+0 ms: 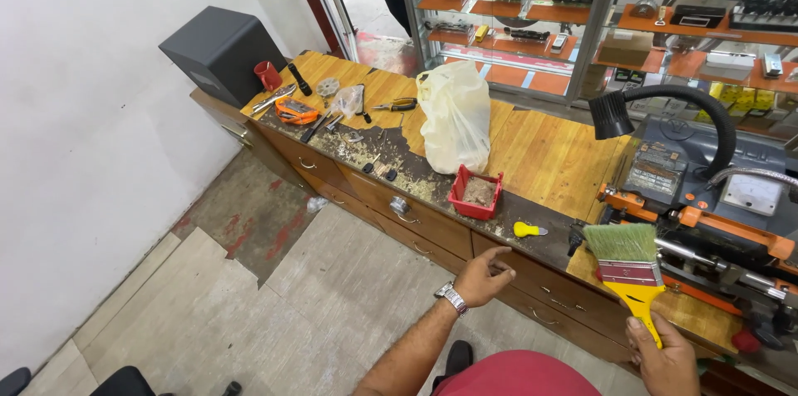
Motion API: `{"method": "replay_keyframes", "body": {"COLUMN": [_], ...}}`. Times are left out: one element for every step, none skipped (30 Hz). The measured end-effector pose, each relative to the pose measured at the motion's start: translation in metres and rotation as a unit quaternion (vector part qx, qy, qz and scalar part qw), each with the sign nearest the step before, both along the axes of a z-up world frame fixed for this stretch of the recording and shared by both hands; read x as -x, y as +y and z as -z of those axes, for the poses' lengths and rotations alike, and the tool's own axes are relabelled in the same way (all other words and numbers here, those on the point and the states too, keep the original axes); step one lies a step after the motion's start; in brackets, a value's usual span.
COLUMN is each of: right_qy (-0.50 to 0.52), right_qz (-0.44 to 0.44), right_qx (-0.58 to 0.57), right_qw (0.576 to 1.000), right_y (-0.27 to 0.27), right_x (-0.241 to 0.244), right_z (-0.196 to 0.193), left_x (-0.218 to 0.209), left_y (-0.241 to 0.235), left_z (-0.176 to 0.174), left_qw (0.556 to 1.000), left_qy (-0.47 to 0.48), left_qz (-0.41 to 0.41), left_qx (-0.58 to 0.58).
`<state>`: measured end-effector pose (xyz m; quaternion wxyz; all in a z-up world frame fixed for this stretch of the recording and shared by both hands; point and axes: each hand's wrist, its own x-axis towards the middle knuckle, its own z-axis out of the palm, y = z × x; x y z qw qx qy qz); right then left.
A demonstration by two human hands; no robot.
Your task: Cleaning metal shavings and debris from a key cutting machine and the surrounding workbench using a brush and a small tray.
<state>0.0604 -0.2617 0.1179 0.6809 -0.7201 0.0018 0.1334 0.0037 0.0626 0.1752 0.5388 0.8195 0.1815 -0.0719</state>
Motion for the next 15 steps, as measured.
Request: {"method": "replay_keyframes", "body": {"right_qy": [0.0, 0.004, 0.008, 0.008, 0.02, 0.031, 0.032, 0.036, 0.041, 0.042, 0.034, 0.027, 0.027, 0.041, 0.055], "right_qz": [-0.001, 0.003, 0.006, 0.005, 0.004, 0.003, 0.003, 0.001, -0.001, -0.001, 0.0, 0.001, 0.001, 0.0, 0.0], "right_qx": [0.002, 0.009, 0.017, 0.018, 0.027, 0.036, 0.037, 0.034, 0.031, 0.032, 0.043, 0.054, 0.054, 0.062, 0.07], "right_qw": [1.0, 1.0, 1.0, 1.0, 0.999, 0.999, 0.999, 0.999, 0.999, 0.999, 0.998, 0.998, 0.998, 0.997, 0.996], "right_y": [0.001, 0.001, 0.003, 0.006, 0.009, 0.012, 0.011, 0.011, 0.01, 0.01, 0.011, 0.011, 0.012, 0.014, 0.015], "right_x": [0.0, 0.001, 0.001, 0.003, 0.006, 0.008, 0.008, 0.008, 0.009, 0.01, 0.011, 0.012, 0.013, 0.014, 0.016], "right_z": [0.0, 0.001, 0.001, -0.008, -0.017, -0.025, -0.025, -0.024, -0.024, -0.025, -0.026, -0.027, -0.033, -0.038, -0.043], "left_x": [0.001, 0.002, 0.002, 0.003, 0.004, 0.005, 0.006, 0.007, 0.008, 0.008, 0.009, 0.009, 0.009, 0.01, 0.01], "left_y": [0.001, 0.001, 0.002, 0.002, 0.002, 0.002, 0.003, 0.003, 0.003, 0.003, 0.003, 0.003, 0.004, 0.004, 0.004], "left_z": [0.0, -0.001, -0.001, -0.001, -0.001, 0.0, 0.0, 0.001, 0.002, 0.003, 0.004, 0.005, 0.002, -0.001, -0.004], "left_qw": [1.0, 1.0, 1.0, 1.0, 1.0, 1.0, 1.0, 1.0, 1.0, 1.0, 1.0, 1.0, 1.0, 1.0, 1.0], "left_qy": [0.0, 0.003, 0.005, 0.005, 0.005, 0.005, 0.005, 0.01, 0.015, 0.016, 0.012, 0.007, 0.007, 0.013, 0.018], "left_qz": [-0.001, -0.002, -0.003, -0.005, -0.004, -0.004, -0.004, -0.002, 0.0, 0.0, -0.001, -0.003, -0.002, 0.001, 0.004], "left_qx": [0.002, 0.001, 0.0, 0.002, 0.005, 0.007, 0.008, 0.006, 0.004, 0.005, 0.007, 0.009, 0.009, 0.005, 0.001]}}
